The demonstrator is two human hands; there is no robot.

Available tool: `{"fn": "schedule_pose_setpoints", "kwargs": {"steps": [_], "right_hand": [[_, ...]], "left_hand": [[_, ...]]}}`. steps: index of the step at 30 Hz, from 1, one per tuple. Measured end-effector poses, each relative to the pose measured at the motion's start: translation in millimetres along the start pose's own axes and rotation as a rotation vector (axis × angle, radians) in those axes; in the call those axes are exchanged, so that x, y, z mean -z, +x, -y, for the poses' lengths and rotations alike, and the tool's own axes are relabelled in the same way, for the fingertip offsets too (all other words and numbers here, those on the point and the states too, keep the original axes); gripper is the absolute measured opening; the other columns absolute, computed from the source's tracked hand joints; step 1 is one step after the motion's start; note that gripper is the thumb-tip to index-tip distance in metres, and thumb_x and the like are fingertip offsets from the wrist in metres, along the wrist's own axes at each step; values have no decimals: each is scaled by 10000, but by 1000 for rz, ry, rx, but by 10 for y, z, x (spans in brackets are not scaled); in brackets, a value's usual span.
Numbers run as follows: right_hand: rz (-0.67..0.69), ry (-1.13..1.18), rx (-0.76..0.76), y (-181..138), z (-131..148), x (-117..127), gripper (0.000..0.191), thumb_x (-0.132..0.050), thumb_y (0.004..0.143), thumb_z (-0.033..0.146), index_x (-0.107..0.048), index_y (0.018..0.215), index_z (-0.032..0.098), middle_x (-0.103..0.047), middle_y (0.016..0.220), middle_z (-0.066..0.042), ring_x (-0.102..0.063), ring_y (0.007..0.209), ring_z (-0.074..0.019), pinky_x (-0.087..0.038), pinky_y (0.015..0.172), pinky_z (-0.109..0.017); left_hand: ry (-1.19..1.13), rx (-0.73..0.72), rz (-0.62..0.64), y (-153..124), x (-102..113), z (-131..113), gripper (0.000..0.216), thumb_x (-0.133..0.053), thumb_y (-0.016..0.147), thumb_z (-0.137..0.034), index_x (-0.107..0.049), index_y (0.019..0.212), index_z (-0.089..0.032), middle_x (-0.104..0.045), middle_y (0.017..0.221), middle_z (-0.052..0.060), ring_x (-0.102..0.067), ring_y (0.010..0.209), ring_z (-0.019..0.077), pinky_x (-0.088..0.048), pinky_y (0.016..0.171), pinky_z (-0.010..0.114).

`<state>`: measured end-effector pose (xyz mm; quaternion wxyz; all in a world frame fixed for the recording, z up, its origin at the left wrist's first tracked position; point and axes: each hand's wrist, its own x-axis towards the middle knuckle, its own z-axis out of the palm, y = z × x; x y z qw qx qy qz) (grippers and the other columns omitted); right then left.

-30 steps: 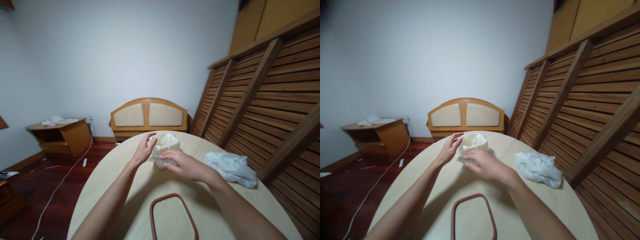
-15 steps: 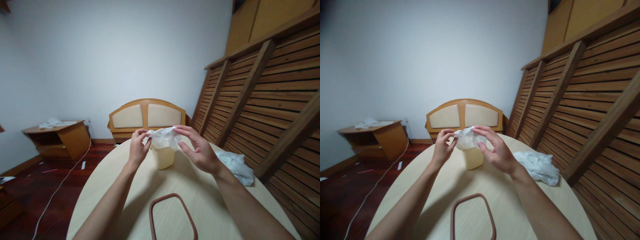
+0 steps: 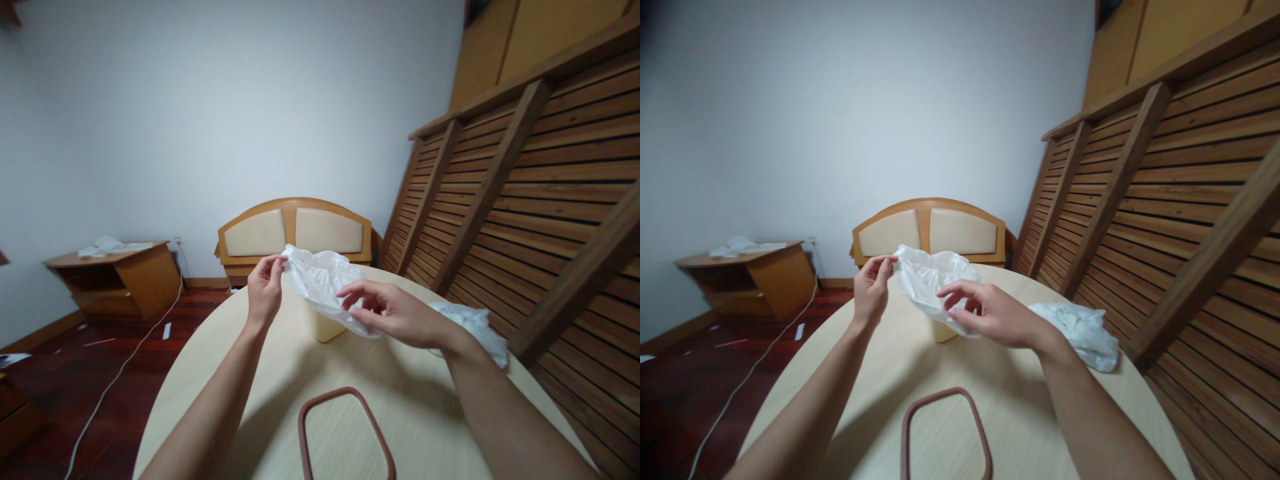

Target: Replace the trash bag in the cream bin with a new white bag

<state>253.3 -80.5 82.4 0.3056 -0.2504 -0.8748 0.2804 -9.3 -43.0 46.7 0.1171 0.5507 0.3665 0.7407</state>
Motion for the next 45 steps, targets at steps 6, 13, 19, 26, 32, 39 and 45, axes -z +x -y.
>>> {"fn": "schedule_pose_setpoints", "kwargs": {"steps": [6,13,19,26,32,39,45], "right_hand": [[-343,-296,-301,99,-646,37,294,-570,920,405,-638,1110,191,-693,859,-46,-633,695,-189,-475,653,-304],[-113,-109,-788,118,-1278,-228,372,-512,971,448,-663,1031,114,-734,807,-122,-650,590,-173,-482,553,-274],[-55,22,-733,224,-1460,-514,213,-639,837,241,-693,662,134,-675,587,-41,-589,493,-121,-435,502,-216],[-492,-17,-498,245,-1328,-106,242,-505,852,234,-718,822,125,-692,676,-43,-616,627,-156,-453,590,-242],[-803,-15,-113,190,-701,111,360,-477,896,311,-753,1070,159,-744,834,-48,-632,681,-170,-510,638,-276],[-907,-142,74,105,-313,69,282,-495,926,251,-763,1010,217,-771,986,-41,-699,782,-173,-552,722,-287],[-904,-37,18,151,-525,132,277,-515,937,305,-746,1043,196,-772,980,-62,-713,866,-203,-568,791,-330]], "left_hand": [[-117,92,-70,-18,-47,-118,282,-795,745,-385,-688,857,-150,-729,827,38,-678,797,161,-540,776,284],[-258,239,-104,-3,-68,-113,280,-826,595,-238,-652,795,-150,-684,808,2,-635,786,123,-494,772,241],[-259,311,-100,-10,-75,-83,336,-781,565,-202,-634,863,-151,-648,815,-11,-582,707,93,-434,629,188],[-153,341,-69,0,-33,7,417,-626,544,-150,-645,961,-149,-644,799,-8,-529,617,86,-427,556,180],[-54,212,-61,-18,-50,-65,326,-518,581,-142,-686,859,-165,-672,1253,103,-670,845,173,-439,508,182],[129,-39,22,-49,-10,-91,442,-423,625,-23,-737,880,-202,-685,1305,60,-595,1281,233,-434,1127,418],[148,-9,152,-89,-62,-107,527,-406,620,-5,-733,983,-200,-650,1369,71,-566,1327,251,-462,1120,453]]}}
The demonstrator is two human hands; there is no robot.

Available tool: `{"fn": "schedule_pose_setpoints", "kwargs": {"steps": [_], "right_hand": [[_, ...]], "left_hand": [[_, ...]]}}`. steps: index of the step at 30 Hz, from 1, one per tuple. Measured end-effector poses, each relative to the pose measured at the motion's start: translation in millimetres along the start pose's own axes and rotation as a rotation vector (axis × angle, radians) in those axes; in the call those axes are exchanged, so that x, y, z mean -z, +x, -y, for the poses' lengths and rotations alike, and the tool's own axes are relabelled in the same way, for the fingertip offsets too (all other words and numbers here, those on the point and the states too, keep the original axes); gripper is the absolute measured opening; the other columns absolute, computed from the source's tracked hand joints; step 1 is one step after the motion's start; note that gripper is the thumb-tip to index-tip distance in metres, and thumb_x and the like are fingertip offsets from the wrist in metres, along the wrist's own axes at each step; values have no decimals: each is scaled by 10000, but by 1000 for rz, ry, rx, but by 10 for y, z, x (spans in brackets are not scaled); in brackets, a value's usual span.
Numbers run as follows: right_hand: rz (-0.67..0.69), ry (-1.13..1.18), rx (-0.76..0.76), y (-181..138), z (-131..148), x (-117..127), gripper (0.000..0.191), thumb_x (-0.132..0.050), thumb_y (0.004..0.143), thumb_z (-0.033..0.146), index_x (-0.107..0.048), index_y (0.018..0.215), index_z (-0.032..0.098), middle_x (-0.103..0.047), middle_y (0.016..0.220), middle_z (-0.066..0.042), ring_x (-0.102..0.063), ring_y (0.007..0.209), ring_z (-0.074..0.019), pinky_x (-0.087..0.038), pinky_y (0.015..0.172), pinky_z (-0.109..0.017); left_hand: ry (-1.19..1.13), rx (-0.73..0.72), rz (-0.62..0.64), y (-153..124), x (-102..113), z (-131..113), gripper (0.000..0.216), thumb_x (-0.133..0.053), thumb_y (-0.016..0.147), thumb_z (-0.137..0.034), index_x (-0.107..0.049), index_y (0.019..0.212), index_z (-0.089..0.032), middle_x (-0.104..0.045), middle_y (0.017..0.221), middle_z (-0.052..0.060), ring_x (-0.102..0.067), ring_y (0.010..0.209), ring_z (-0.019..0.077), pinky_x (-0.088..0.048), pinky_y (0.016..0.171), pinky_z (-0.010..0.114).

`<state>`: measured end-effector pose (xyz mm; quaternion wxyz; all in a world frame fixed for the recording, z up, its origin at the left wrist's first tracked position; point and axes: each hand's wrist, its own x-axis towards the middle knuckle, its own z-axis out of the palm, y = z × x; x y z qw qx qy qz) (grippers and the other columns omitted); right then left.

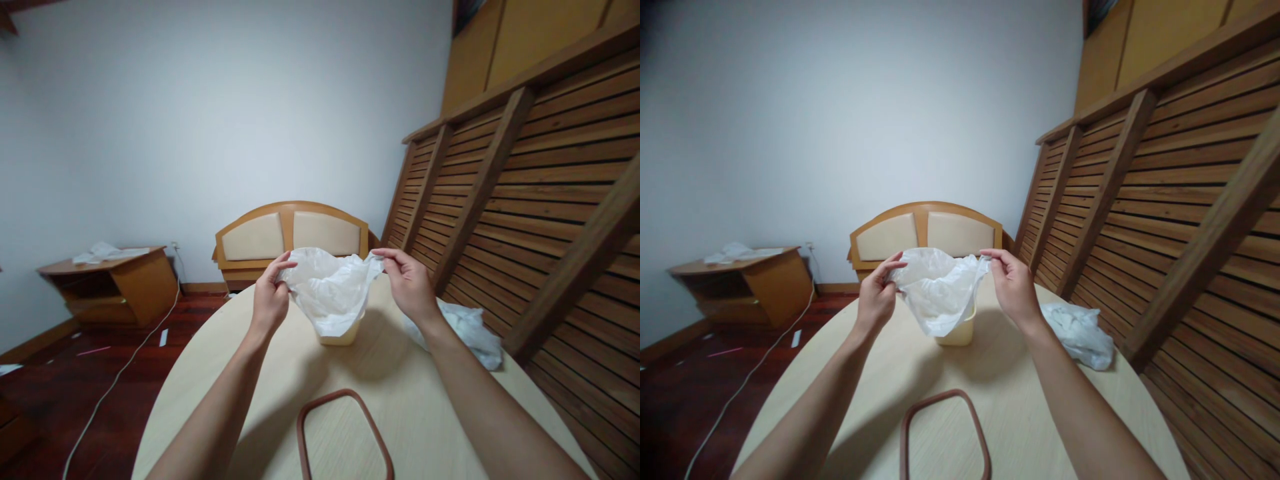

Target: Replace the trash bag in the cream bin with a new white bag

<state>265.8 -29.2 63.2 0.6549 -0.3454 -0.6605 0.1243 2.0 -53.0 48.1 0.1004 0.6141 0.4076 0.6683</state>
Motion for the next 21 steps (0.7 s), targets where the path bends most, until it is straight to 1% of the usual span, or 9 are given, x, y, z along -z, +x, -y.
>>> {"fn": "schedule_pose_setpoints", "kwargs": {"steps": [1,3,5,6,10,14,16,18,21], "right_hand": [[1,21,-12,13,-43,0,281,-520,940,322,-741,1058,195,-770,995,-66,-714,879,-208,-569,813,-346],[6,79,-33,39,-109,8,294,-540,941,358,-724,1099,193,-767,1033,-77,-721,914,-219,-572,854,-371],[12,127,-60,65,-143,32,311,-578,925,386,-707,1127,187,-768,1043,-89,-730,926,-227,-578,867,-379],[9,135,-72,80,-149,54,323,-602,910,395,-701,1133,184,-771,1036,-94,-735,920,-229,-582,864,-377],[-74,63,-88,148,-140,194,317,-677,842,385,-711,1082,181,-777,969,-96,-742,872,-232,-593,807,-358],[-154,-16,-136,220,-166,382,179,-709,780,328,-720,891,187,-769,862,-80,-726,788,-216,-585,703,-312],[-92,-44,-211,239,-204,483,178,-725,752,320,-716,860,179,-750,758,-56,-700,682,-191,-559,608,-280],[41,-61,-286,238,-244,587,264,-754,722,331,-720,921,160,-710,642,-16,-662,579,-167,-517,529,-252],[311,-131,-363,206,-276,735,384,-789,686,374,-733,991,148,-696,590,-3,-637,511,-166,-464,463,-242]], "left_hand": [[3,-1,13,-7,-9,-9,533,-404,620,-4,-731,994,-199,-648,1372,74,-563,1331,257,-510,1070,437],[-9,0,21,-19,-17,-30,529,-403,631,-7,-722,1006,-199,-638,1385,79,-570,1323,270,-611,878,365],[-39,-22,-1,-31,-13,-56,523,-402,646,-7,-707,1023,-201,-645,1375,78,-599,1289,266,-621,701,277],[-52,-50,-23,-37,-8,-71,516,-403,654,-5,-700,1027,-201,-657,1359,76,-616,1266,256,-608,656,247],[-52,-178,-148,-72,16,-139,435,-430,689,-12,-680,1000,-186,-748,1174,68,-697,1118,215,-562,605,199],[-56,-117,-263,-81,46,-209,270,-483,747,-92,-682,913,-166,-782,859,44,-748,828,187,-522,568,209],[-83,-47,-273,-52,69,-220,203,-512,780,-166,-679,895,-157,-765,751,37,-742,733,188,-531,595,236],[-121,46,-254,0,91,-200,207,-565,807,-257,-669,947,-145,-747,679,32,-735,688,196,-541,620,259],[-184,233,-165,86,105,-118,397,-712,766,-347,-623,1085,-129,-768,741,65,-743,731,211,-546,630,264]]}}
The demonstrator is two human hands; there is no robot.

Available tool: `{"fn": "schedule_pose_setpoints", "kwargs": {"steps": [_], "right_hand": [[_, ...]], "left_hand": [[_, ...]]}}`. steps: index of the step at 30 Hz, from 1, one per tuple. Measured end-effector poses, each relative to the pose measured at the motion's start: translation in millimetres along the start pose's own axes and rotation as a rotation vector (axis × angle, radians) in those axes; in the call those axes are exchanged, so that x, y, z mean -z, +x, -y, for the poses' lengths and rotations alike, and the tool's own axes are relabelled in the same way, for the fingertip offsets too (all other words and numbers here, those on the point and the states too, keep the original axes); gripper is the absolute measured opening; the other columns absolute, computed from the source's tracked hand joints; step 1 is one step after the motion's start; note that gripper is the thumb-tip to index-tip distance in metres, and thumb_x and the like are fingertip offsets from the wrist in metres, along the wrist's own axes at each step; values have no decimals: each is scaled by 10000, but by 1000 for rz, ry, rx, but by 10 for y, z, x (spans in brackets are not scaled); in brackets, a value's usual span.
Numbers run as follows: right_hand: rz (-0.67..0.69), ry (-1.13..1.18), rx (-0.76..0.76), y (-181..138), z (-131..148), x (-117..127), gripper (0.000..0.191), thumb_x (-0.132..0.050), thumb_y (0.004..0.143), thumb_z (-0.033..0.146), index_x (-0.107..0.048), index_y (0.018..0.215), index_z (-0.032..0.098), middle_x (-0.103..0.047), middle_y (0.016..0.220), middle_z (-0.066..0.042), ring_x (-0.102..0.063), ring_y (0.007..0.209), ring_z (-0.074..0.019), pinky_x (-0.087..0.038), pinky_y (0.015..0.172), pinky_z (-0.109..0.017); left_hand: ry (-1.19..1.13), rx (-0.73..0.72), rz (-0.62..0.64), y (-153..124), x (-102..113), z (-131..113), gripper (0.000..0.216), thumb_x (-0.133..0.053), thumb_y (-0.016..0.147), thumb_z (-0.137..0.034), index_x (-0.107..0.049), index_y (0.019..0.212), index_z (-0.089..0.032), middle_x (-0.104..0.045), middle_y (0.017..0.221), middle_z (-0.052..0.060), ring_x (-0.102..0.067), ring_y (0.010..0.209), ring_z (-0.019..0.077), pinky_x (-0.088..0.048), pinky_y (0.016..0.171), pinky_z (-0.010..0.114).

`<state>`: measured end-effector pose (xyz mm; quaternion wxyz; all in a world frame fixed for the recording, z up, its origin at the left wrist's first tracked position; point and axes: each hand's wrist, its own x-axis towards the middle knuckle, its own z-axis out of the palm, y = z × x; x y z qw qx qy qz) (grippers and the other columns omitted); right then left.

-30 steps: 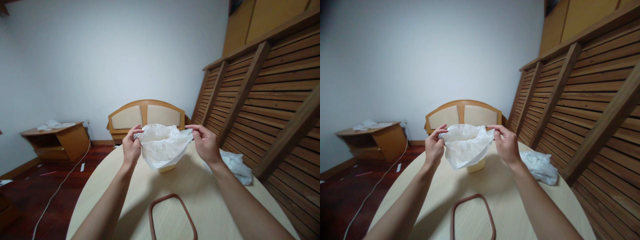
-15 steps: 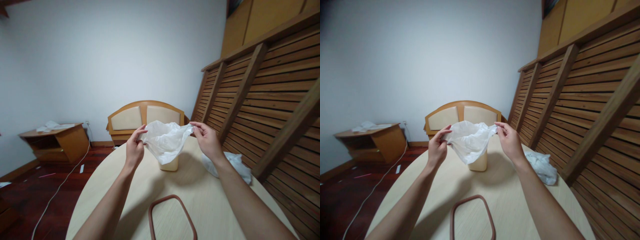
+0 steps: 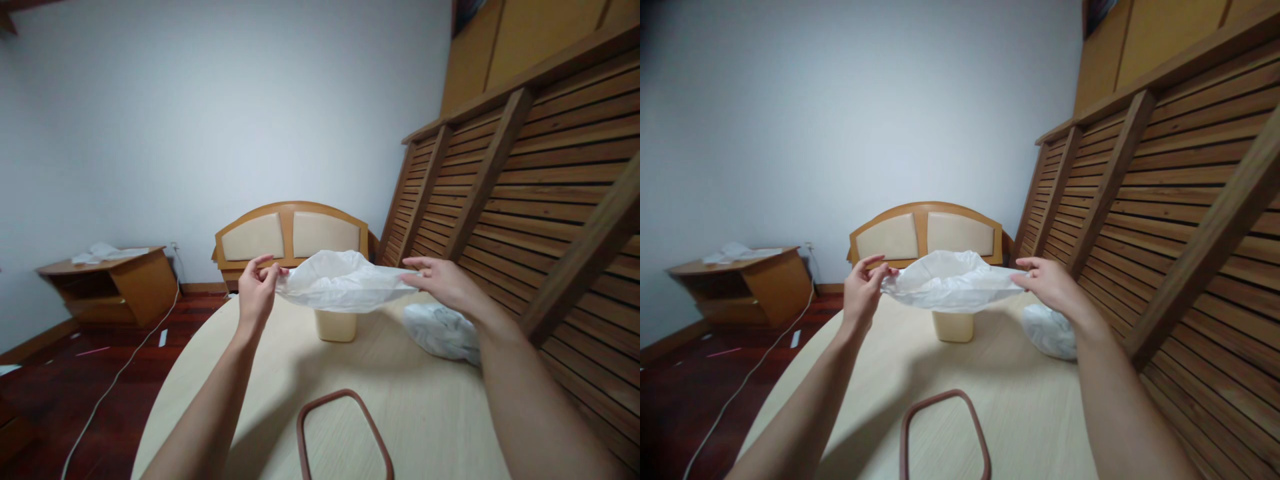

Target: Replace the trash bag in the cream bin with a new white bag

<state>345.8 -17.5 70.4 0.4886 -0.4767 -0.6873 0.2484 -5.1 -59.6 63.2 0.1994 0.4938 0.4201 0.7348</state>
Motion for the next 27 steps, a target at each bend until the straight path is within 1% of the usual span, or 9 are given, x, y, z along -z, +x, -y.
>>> {"fn": "schedule_pose_setpoints", "kwargs": {"steps": [3,5,9,14,16,18,21,24,27], "right_hand": [[201,-242,-49,-60,-15,79,264,-777,687,430,-757,740,173,-696,573,-26,-610,471,-172,-401,420,-252],[250,-392,-52,-80,3,92,286,-744,714,442,-713,583,189,-667,532,-22,-585,462,-166,-363,418,-257],[134,-485,-29,-91,69,38,265,-698,754,414,-701,601,198,-672,557,-24,-583,501,-173,-359,455,-266],[-60,-483,102,-79,101,-42,255,-652,794,443,-704,706,210,-715,680,-34,-626,603,-194,-409,527,-270],[-86,-441,125,-51,69,-40,265,-630,811,449,-700,720,210,-718,692,-38,-626,608,-197,-418,529,-273],[-130,-349,133,-11,12,-12,242,-618,819,421,-709,764,204,-721,693,-45,-624,597,-196,-429,518,-273],[-295,-233,148,38,-72,60,211,-581,830,323,-731,891,187,-719,691,-56,-614,562,-188,-426,491,-269],[-444,-224,147,50,-66,112,272,-533,837,270,-731,999,176,-725,755,-68,-594,549,-179,-413,478,-270],[-488,-154,166,29,65,93,290,-512,843,262,-715,1033,181,-736,858,-86,-619,608,-196,-440,502,-287]], "left_hand": [[27,198,82,51,-5,81,525,-835,664,-280,-612,1116,-132,-783,919,137,-749,796,220,-552,615,252],[106,318,149,37,-9,116,527,-856,651,-265,-634,1111,-134,-779,942,156,-737,713,215,-533,537,246],[311,429,376,-47,11,130,515,-819,701,-368,-678,1129,-119,-748,711,78,-606,439,156,-411,383,218],[394,391,582,-87,43,159,305,-775,668,-341,-751,868,-112,-662,552,14,-544,425,114,-335,399,171],[343,346,529,-64,46,177,299,-763,639,-329,-753,850,-117,-669,567,15,-527,425,111,-336,399,176],[262,257,364,-17,54,192,278,-735,623,-302,-755,835,-124,-677,591,18,-505,424,104,-338,397,180],[191,146,113,79,93,206,233,-650,658,-274,-755,811,-132,-688,639,26,-474,435,91,-319,403,179],[180,72,-51,151,143,200,313,-560,720,-256,-765,922,-133,-714,717,36,-488,475,95,-321,429,184],[192,-47,-145,146,154,145,377,-537,751,-235,-766,1036,-140,-747,822,47,-532,535,109,-363,473,192]]}}
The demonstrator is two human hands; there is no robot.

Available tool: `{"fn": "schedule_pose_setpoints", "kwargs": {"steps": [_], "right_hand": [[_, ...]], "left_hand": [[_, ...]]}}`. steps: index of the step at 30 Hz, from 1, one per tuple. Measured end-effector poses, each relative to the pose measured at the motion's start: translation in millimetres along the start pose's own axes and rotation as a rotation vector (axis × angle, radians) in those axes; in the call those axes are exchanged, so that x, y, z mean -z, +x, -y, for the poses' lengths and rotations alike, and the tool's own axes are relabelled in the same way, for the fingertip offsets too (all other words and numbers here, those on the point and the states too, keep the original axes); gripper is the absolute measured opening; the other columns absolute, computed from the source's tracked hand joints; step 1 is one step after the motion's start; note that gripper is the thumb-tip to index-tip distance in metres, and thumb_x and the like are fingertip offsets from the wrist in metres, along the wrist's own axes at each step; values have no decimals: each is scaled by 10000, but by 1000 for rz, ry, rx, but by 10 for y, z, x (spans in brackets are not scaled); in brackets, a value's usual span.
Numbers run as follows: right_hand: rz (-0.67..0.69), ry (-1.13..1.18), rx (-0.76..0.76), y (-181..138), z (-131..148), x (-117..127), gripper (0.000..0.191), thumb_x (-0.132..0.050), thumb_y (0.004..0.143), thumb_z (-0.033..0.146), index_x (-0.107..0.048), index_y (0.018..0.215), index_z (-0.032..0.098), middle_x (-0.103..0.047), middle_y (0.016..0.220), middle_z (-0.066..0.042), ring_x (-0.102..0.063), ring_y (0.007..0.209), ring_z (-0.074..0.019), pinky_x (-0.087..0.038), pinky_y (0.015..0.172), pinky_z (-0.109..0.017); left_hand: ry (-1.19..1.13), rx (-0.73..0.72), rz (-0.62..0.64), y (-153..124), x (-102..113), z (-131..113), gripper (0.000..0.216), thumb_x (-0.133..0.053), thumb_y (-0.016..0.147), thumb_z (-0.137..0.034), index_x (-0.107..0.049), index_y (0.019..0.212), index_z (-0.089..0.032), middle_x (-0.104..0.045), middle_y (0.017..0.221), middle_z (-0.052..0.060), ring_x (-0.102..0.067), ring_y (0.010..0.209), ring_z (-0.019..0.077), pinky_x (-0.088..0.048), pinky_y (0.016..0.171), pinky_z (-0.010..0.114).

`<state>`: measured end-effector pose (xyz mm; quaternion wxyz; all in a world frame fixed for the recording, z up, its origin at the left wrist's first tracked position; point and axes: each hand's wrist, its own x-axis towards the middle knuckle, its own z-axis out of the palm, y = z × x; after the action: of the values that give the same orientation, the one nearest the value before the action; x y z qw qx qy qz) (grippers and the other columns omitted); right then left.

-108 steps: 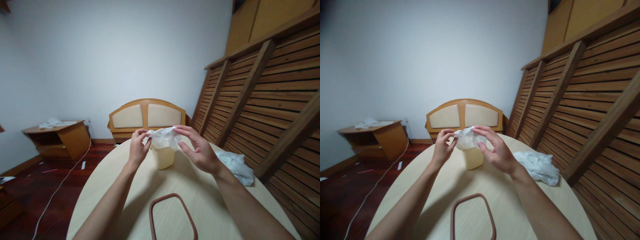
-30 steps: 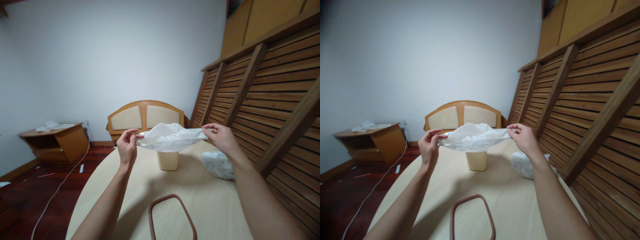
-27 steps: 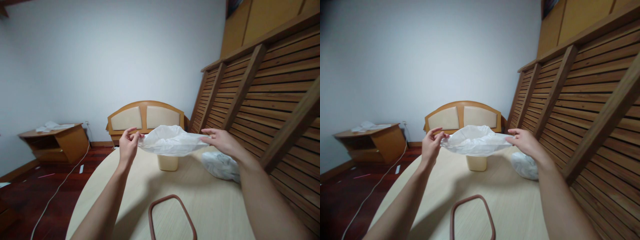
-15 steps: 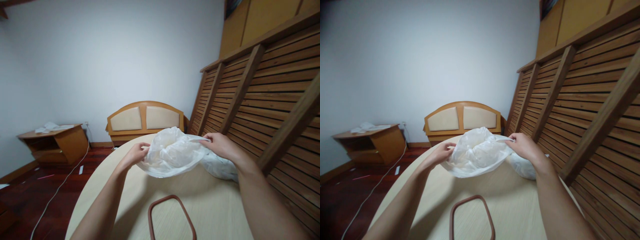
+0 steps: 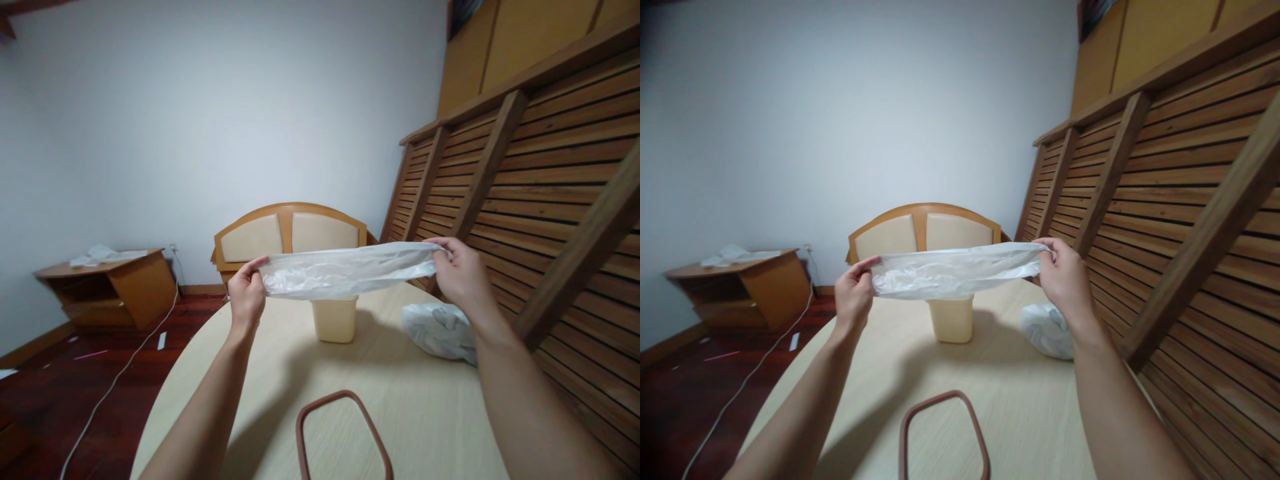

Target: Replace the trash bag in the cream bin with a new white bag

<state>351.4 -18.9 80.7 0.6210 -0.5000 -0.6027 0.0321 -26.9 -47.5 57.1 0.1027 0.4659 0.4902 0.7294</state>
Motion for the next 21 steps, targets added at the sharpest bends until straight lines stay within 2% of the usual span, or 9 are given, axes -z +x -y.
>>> {"fn": "schedule_pose_setpoints", "kwargs": {"steps": [4,7,9,12,13,15,17,19,21], "right_hand": [[61,232,15,-80,315,-34,228,-542,846,259,-708,997,218,-742,923,-92,-675,742,-224,-523,600,-309],[197,308,110,-247,595,-48,198,-563,869,274,-702,1003,229,-742,975,-74,-696,842,-226,-569,726,-329],[360,347,210,-407,792,-50,225,-558,904,280,-689,1080,229,-740,1042,-63,-703,927,-224,-580,813,-344],[693,320,402,-641,1053,-58,283,-552,948,261,-667,1206,247,-715,1200,-61,-668,1128,-229,-533,992,-372],[785,320,465,-698,1112,-65,325,-571,944,253,-646,1259,264,-694,1260,-56,-639,1196,-233,-514,1031,-374],[915,355,509,-762,1169,-87,453,-564,946,212,-550,1391,298,-653,1341,-49,-597,1271,-223,-495,1063,-373],[940,432,482,-762,1138,-118,530,-519,965,181,-444,1473,313,-649,1343,-51,-589,1283,-208,-489,1072,-384],[832,480,442,-719,1047,-154,551,-514,974,188,-392,1495,318,-653,1324,-58,-591,1277,-201,-468,1093,-408],[684,437,439,-672,939,-197,663,-621,935,250,-331,1526,327,-594,1403,-76,-539,1333,-221,-407,1147,-447]], "left_hand": [[-67,-123,56,-136,-18,-196,314,-580,826,-276,-762,1053,-158,-764,966,66,-643,714,151,-474,616,216],[-177,-181,247,-321,-51,-398,376,-634,874,-400,-719,1152,-161,-742,1097,101,-695,893,204,-530,796,272],[-255,-155,429,-470,-75,-525,486,-695,842,-456,-676,1236,-172,-724,1144,123,-695,991,247,-546,826,302],[-274,-157,630,-676,-113,-671,656,-822,732,-365,-610,1330,-202,-671,1268,147,-655,1133,300,-541,935,361],[-267,-163,675,-724,-126,-706,698,-846,700,-311,-596,1344,-213,-652,1303,146,-637,1171,307,-532,964,368],[-263,-164,688,-768,-149,-753,681,-837,686,-234,-598,1323,-222,-661,1276,135,-638,1159,292,-533,952,350],[-267,-150,631,-740,-154,-775,571,-793,706,-207,-626,1253,-208,-706,1119,111,-672,1034,251,-544,872,312],[-289,-128,553,-661,-124,-781,473,-762,714,-214,-650,1174,-197,-705,937,70,-671,878,207,-535,776,278],[-361,-90,467,-574,-53,-780,435,-761,699,-262,-660,1118,-210,-661,824,33,-641,779,183,-513,694,259]]}}
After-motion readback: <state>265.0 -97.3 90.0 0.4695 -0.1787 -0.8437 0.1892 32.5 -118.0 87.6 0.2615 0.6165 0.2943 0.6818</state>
